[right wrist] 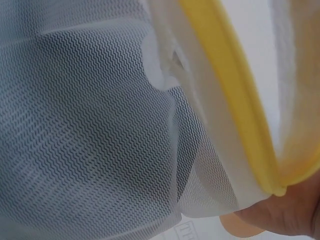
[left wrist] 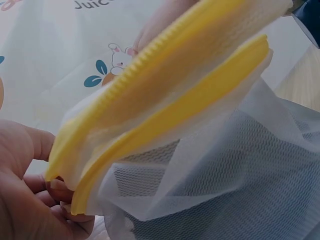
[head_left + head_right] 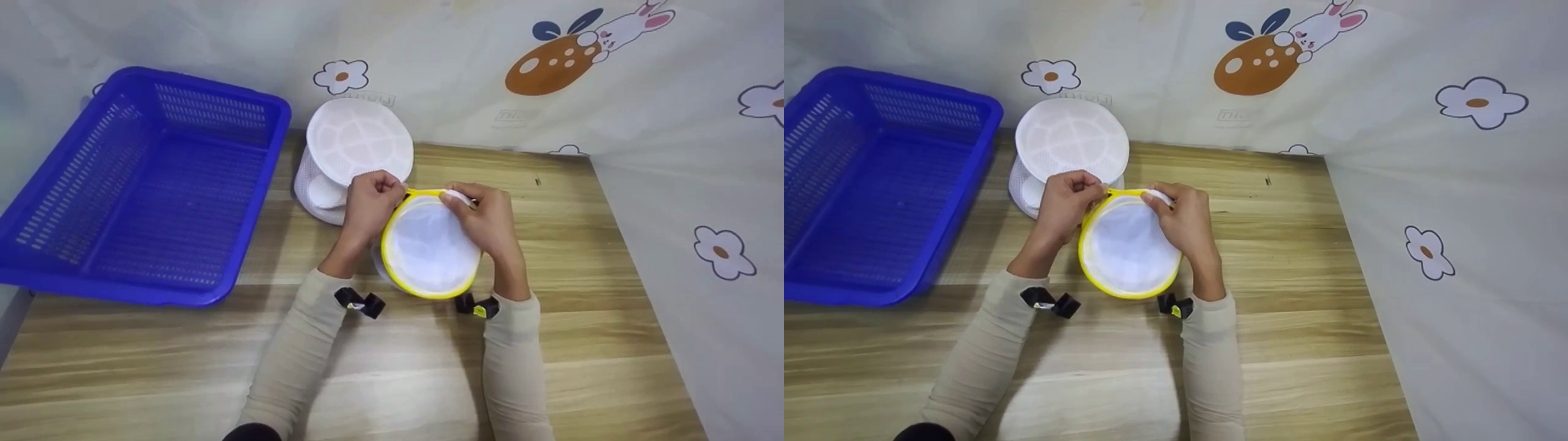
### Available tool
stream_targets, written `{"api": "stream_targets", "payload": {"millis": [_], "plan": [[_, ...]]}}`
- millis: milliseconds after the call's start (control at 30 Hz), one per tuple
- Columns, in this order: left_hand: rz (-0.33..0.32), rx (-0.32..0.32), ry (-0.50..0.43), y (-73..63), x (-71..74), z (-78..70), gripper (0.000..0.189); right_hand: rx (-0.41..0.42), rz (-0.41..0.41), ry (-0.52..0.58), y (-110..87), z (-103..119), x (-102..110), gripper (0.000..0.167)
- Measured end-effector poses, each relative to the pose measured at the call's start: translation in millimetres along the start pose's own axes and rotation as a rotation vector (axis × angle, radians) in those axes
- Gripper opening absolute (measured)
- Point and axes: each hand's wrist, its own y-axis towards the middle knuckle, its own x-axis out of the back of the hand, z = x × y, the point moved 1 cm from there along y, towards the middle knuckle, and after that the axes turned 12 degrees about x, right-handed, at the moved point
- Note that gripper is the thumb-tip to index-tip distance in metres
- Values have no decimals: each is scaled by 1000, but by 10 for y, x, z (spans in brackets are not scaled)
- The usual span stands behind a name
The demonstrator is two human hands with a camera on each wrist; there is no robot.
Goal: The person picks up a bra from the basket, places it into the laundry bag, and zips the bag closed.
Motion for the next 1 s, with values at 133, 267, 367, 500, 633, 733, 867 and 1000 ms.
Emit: {"api": "stream_targets", "payload": {"millis": [133, 267, 367, 500, 633, 733, 867, 1000], "plan": [[-1, 14, 0, -10, -6, 2, 15, 0, -1, -3, -9, -13, -1, 18], [-7, 9, 13, -10, -12, 0, 16, -5, -6, -7, -9, -15, 5, 18], [-2, 0, -2, -14, -15, 2, 15, -8, -7, -5, -8, -12, 6, 16], [4, -1, -27, -21, -20, 3, 16, -13, -6, -6, -5, -12, 5, 13], [3, 14, -31, -12, -13, 5, 16, -10, 3, -12, 5, -12, 12, 17], [-15, 25, -44, -6, 17, 4, 16, -11, -4, -27, 2, -30, 38, 20], [-22, 28, -48, -1, 55, -5, 15, -38, -33, -44, -21, -64, 100, 21], [-13, 26, -34, 3, 67, -4, 14, -43, -25, -46, -24, -63, 124, 19]]}}
